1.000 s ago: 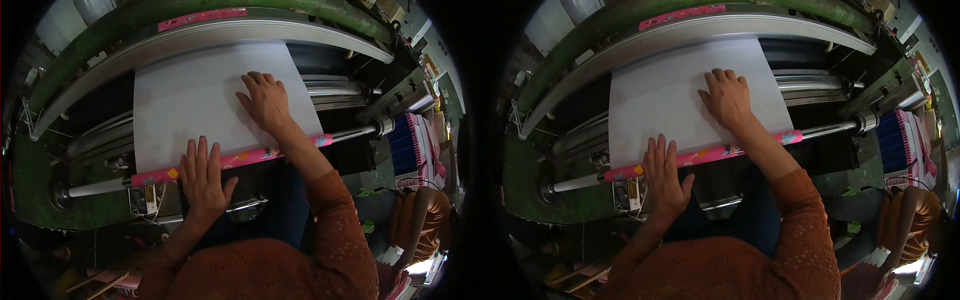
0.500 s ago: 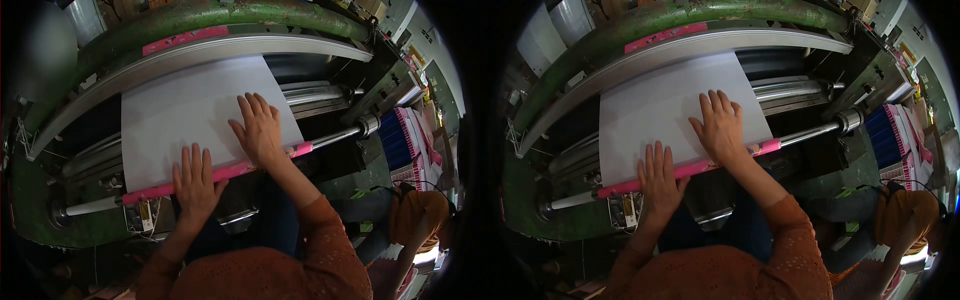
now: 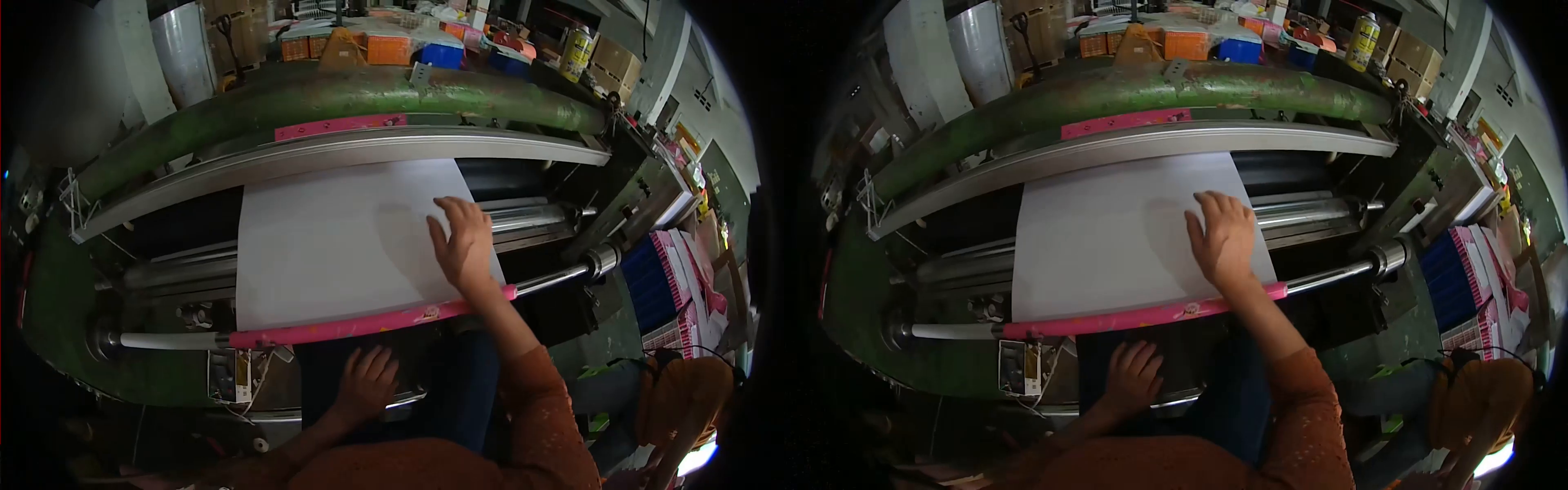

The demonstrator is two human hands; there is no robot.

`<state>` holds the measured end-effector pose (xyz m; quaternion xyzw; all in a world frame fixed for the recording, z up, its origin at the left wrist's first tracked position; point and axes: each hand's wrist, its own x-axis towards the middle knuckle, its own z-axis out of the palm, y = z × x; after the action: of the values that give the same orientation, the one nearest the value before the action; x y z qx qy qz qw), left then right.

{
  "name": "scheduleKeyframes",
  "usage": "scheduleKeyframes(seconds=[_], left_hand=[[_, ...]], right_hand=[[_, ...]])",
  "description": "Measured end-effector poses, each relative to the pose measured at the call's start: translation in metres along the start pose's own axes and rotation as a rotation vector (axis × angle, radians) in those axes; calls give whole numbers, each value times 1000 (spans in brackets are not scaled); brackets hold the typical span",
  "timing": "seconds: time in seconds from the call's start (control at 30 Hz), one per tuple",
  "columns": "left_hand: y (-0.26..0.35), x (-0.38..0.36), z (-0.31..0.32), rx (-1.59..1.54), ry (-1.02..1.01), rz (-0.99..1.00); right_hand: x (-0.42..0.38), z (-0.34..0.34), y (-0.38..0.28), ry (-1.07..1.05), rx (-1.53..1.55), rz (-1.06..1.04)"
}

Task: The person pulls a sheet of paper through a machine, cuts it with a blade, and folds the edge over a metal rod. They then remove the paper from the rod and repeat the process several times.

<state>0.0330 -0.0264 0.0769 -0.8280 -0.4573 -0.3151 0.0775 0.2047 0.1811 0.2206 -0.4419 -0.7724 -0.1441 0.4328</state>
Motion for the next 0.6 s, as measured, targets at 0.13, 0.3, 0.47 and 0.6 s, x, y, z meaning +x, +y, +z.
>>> scheduleKeyframes(seconds=[0.13, 0.3, 0.47, 0.6], left_hand=[[-23, -68, 31, 140, -354, -333], [-26, -59, 27, 35, -384, -363], [-32, -54, 22, -60, -413, -374], [-23, -25, -5, -1091, -199, -825]], right_hand=[[104, -18, -9, 68, 91, 295], [190, 20, 14, -120, 366, 492], [124, 9, -30, -96, 850, 219], [1, -45, -86, -702, 875, 183]])
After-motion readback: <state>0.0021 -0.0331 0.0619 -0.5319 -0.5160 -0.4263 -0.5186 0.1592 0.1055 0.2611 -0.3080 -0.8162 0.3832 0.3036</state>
